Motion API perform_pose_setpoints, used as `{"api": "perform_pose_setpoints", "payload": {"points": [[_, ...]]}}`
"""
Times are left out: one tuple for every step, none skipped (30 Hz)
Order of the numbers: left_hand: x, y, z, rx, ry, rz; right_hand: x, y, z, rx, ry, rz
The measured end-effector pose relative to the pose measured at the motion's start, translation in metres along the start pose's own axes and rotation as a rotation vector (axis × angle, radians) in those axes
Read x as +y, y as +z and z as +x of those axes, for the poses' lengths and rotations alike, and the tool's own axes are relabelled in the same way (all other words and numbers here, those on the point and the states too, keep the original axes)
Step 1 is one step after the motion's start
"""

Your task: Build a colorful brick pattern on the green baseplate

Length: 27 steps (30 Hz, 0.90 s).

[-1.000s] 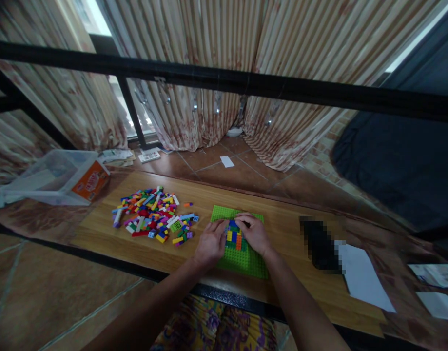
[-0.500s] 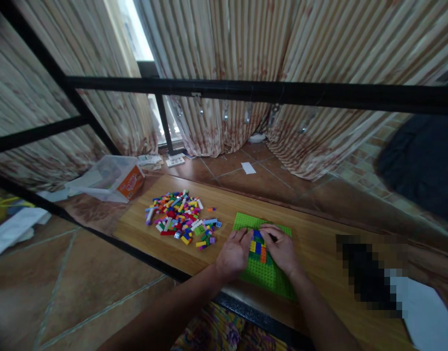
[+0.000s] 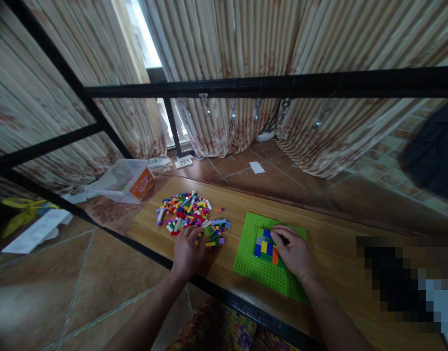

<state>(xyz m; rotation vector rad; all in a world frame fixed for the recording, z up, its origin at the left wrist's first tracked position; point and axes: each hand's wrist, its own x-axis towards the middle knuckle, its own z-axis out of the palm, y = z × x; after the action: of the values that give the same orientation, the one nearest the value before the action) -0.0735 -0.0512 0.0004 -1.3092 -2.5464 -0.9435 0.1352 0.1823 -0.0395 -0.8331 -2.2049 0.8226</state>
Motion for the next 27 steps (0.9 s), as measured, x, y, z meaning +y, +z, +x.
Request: {"api": "perform_pose_setpoints", "payload": {"points": [[-0.004,-0.002,0.002,-0.006,-0.011,0.056,-0.001,0.000,0.000,0.003,-0.002,-0.001],[-0.007,-0.003,0.004,-0.019,-0.011,0.106,-0.001,0.000,0.000,0.007,-0.003,-0.002],[-0.007,-0.004,0.006,-0.039,-0.003,0.149,-0.002,0.000,0.000,0.010,-0.003,-0.002],[-0.007,-0.003,0.007,-0.061,0.003,0.185,-0.003,0.000,0.000,0.012,-0.004,0.000],[-0.006,-0.003,0.009,-0.081,0.009,0.212,-0.004,0.000,0.000,0.013,-0.004,0.003],[-0.005,-0.002,0.010,-0.098,0.011,0.230,-0.005,0.000,0.000,0.015,-0.004,0.006],[-0.004,-0.001,0.011,-0.110,0.010,0.242,-0.006,0.000,0.000,0.016,-0.004,0.007],[-0.004,0.000,0.013,-0.117,0.010,0.250,-0.007,0.000,0.001,0.017,-0.003,0.006],[-0.004,0.000,0.014,-0.120,0.010,0.256,-0.008,0.000,0.001,0.016,0.001,0.008],[-0.004,0.001,0.015,-0.119,0.013,0.261,-0.009,-0.001,0.001,0.012,0.008,0.014],[-0.004,0.001,0.017,-0.116,0.018,0.266,-0.010,-0.002,0.001,0.010,0.020,0.026],[-0.004,0.001,0.018,-0.111,0.026,0.270,-0.010,-0.002,0.002,0.011,0.038,0.044],[-0.005,0.001,0.018,-0.106,0.035,0.272,-0.011,-0.003,0.002,0.018,0.062,0.067],[-0.005,0.001,0.019,-0.100,0.042,0.271,-0.011,-0.004,0.002,0.032,0.091,0.093],[-0.005,0.001,0.020,-0.094,0.046,0.268,-0.011,-0.005,0.003,0.054,0.121,0.119],[-0.005,0.001,0.020,-0.091,0.050,0.264,-0.011,-0.006,0.003,0.077,0.149,0.142],[-0.005,0.001,0.020,-0.091,0.054,0.259,-0.011,-0.007,0.003,0.098,0.171,0.162],[-0.005,0.002,0.020,-0.096,0.059,0.256,-0.011,-0.007,0.004,0.113,0.185,0.177],[-0.005,0.003,0.020,-0.104,0.063,0.258,-0.011,-0.008,0.004,0.122,0.191,0.187],[-0.005,0.003,0.020,-0.115,0.066,0.265,-0.011,-0.008,0.004,0.126,0.190,0.191],[-0.004,0.004,0.020,-0.123,0.065,0.274,-0.011,-0.008,0.004,0.129,0.186,0.191],[-0.004,0.004,0.020,-0.129,0.062,0.286,-0.011,-0.008,0.004,0.127,0.181,0.189],[-0.003,0.004,0.020,-0.134,0.059,0.298,-0.012,-0.008,0.004,0.127,0.177,0.187],[-0.002,0.004,0.020,-0.138,0.059,0.309,-0.012,-0.008,0.004,0.125,0.173,0.185],[-0.002,0.004,0.020,-0.143,0.061,0.317,-0.012,-0.008,0.004,0.125,0.172,0.183],[-0.001,0.004,0.020,-0.150,0.067,0.323,-0.012,-0.008,0.004,0.122,0.174,0.182],[-0.001,0.005,0.020,-0.157,0.073,0.328,-0.012,-0.008,0.004,0.119,0.177,0.181]]}}
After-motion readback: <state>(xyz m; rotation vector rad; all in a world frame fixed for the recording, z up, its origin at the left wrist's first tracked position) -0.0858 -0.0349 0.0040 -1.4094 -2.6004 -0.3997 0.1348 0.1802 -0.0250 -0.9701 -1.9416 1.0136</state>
